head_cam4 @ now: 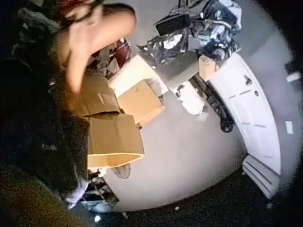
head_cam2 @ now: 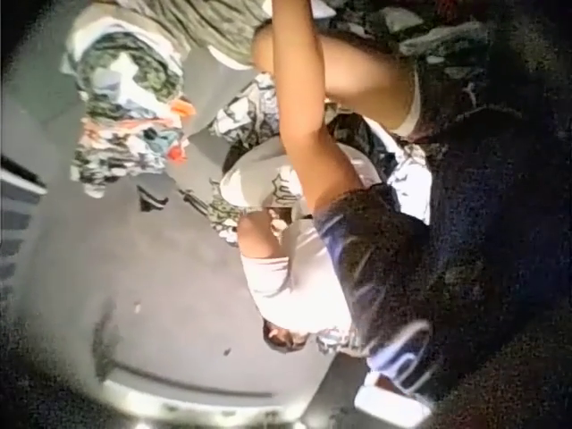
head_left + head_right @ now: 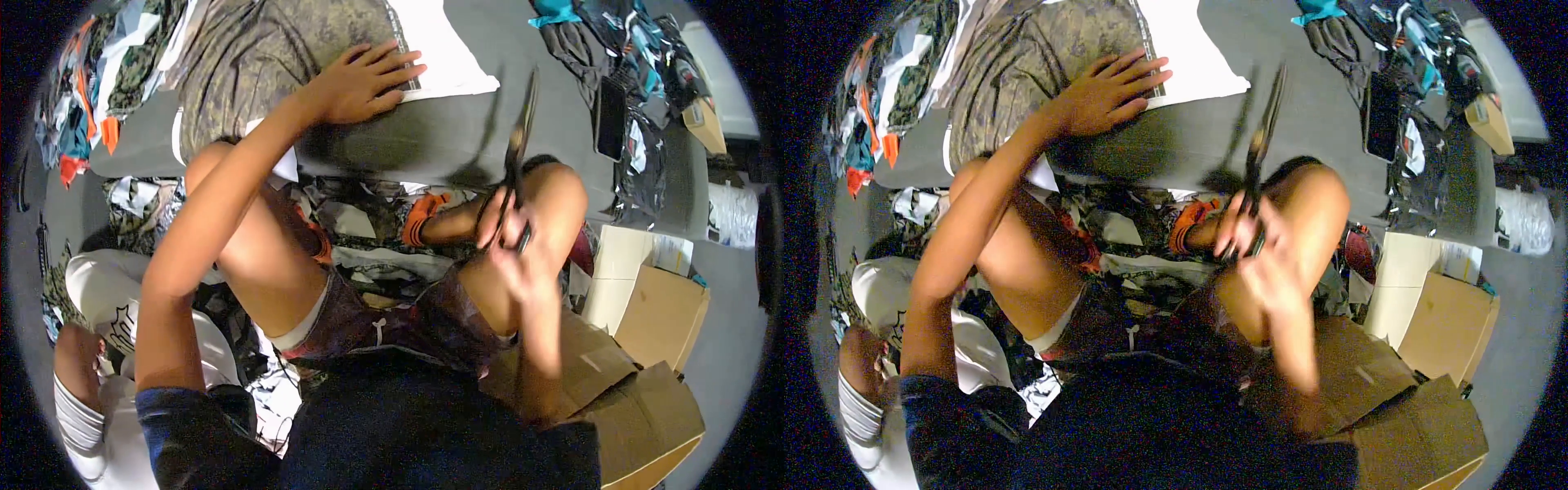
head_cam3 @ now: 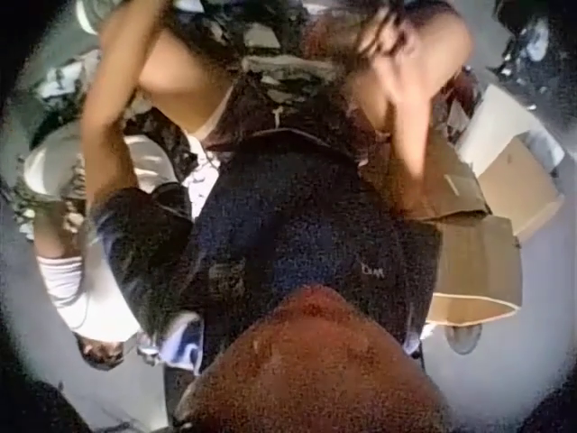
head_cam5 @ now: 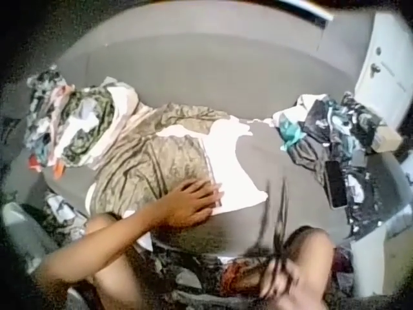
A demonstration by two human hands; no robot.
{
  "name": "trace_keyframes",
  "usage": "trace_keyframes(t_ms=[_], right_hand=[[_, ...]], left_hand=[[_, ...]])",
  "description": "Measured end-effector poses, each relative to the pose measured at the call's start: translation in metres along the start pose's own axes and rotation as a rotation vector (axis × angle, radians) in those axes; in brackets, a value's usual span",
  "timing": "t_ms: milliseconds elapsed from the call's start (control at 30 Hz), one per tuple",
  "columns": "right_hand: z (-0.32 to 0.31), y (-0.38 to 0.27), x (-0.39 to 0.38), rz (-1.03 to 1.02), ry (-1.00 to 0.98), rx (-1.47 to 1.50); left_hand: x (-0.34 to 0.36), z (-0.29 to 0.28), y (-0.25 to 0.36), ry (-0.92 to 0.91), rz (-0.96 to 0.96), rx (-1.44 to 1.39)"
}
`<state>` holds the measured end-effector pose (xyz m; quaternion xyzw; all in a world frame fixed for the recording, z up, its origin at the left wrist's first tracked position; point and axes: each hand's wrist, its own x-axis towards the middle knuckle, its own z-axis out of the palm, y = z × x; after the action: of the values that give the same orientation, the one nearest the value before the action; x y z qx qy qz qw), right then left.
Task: The person cuts printed fabric pieces along marked lines using scissors, flattening and repositioning the material by hand between cuts.
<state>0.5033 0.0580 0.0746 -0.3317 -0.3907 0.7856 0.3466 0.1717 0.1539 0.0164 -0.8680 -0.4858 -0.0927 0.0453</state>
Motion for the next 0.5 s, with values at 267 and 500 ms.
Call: trace_keyframes(t_ms=[267, 500], right_hand=[[0.012, 0.062, -0.045, 0.192, -0.055, -0.267], [0.02, 0.037, 0.0, 0.37, -0.049, -0.607]], left_hand=[[0.005, -0.003, 0.007, -0.017, -0.009, 0.002], [0.006, -0.017, 0.014, -0.018, -0.065, -0.019]])
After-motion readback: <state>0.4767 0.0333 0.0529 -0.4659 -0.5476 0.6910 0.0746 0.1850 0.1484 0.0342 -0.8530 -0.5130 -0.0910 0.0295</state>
